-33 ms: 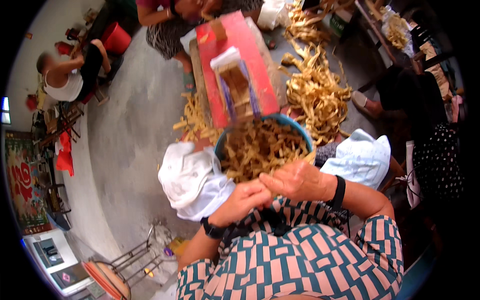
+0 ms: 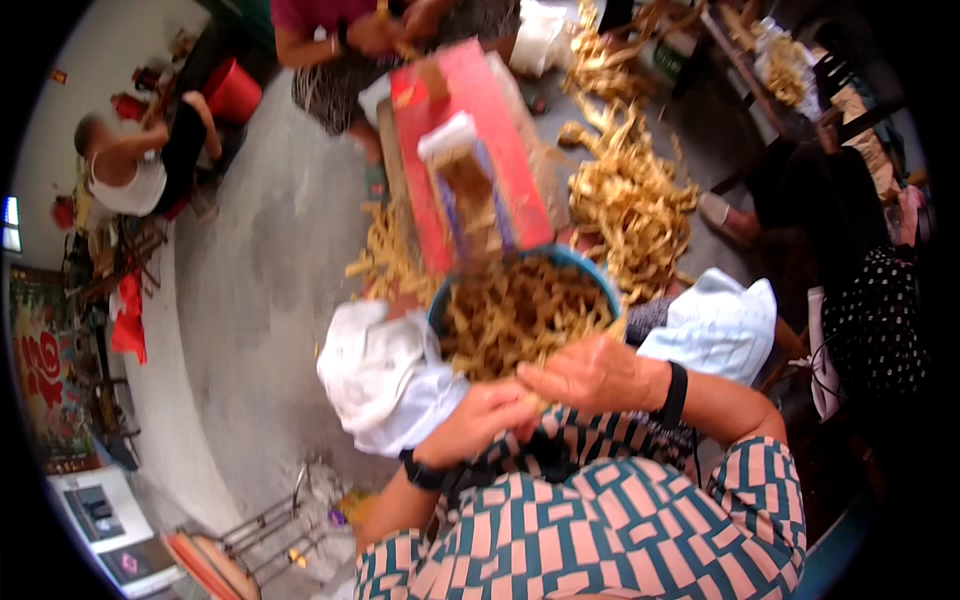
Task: The person is folding long tan paper strips into small bundles by hand and placing them into a blue plastic container.
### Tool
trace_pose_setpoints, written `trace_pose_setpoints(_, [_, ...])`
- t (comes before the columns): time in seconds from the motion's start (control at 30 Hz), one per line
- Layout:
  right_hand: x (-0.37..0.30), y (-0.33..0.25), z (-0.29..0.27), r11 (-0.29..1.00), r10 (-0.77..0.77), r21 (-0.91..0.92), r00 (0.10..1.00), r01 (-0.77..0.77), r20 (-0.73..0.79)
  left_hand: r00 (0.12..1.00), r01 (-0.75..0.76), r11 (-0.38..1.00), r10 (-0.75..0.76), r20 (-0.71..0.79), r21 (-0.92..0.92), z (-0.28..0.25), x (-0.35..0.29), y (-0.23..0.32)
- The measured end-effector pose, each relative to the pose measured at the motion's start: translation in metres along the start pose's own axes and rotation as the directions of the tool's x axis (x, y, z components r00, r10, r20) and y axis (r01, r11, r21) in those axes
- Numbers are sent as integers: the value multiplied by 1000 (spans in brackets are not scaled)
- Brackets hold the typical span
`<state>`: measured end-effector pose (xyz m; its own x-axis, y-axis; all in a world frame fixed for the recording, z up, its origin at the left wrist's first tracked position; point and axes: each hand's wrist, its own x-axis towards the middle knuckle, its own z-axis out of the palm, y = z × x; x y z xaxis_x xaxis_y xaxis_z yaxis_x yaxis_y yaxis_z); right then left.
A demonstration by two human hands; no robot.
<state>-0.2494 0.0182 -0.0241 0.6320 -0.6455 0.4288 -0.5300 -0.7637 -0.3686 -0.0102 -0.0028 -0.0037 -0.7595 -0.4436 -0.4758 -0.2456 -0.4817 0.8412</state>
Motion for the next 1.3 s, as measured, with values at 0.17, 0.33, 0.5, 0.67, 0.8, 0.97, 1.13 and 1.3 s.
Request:
trace_pose_setpoints(0.17, [8,18,-37,999,-40,30,984,46,-173,931,-354,842,358,-70,-406,-11,-40,6])
trace_pose_setpoints(0.33, [6,8,-25,963,114,262,975,-61,-193,780,-570,662,622,-67,-486,-7,-32,25])
trace_pose_setpoints(0.5, [6,-11,-2,117,169,925,925,-362,340,807,-553,748,590,15,366,-11,-30,51])
trace_pose_setpoints(0.67, [7,-5,-10,-261,43,784,805,-563,592,724,-312,151,677,131,938,11,-16,51])
trace_pose_setpoints(0.8, [-8,1,4,-74,81,838,834,-540,545,693,-262,19,699,175,965,20,-9,48])
trace_pose_setpoints(0.97, [-10,-8,1,-299,210,786,766,-541,607,748,-228,-73,625,223,971,27,-10,42])
trace_pose_setpoints(1.13, [-3,-13,5,-446,390,814,738,-372,551,609,-161,-180,756,241,970,29,-2,40])
trace_pose_setpoints(1.3, [0,-7,-7,-678,302,710,809,-190,504,491,104,-202,862,127,974,32,-4,32])
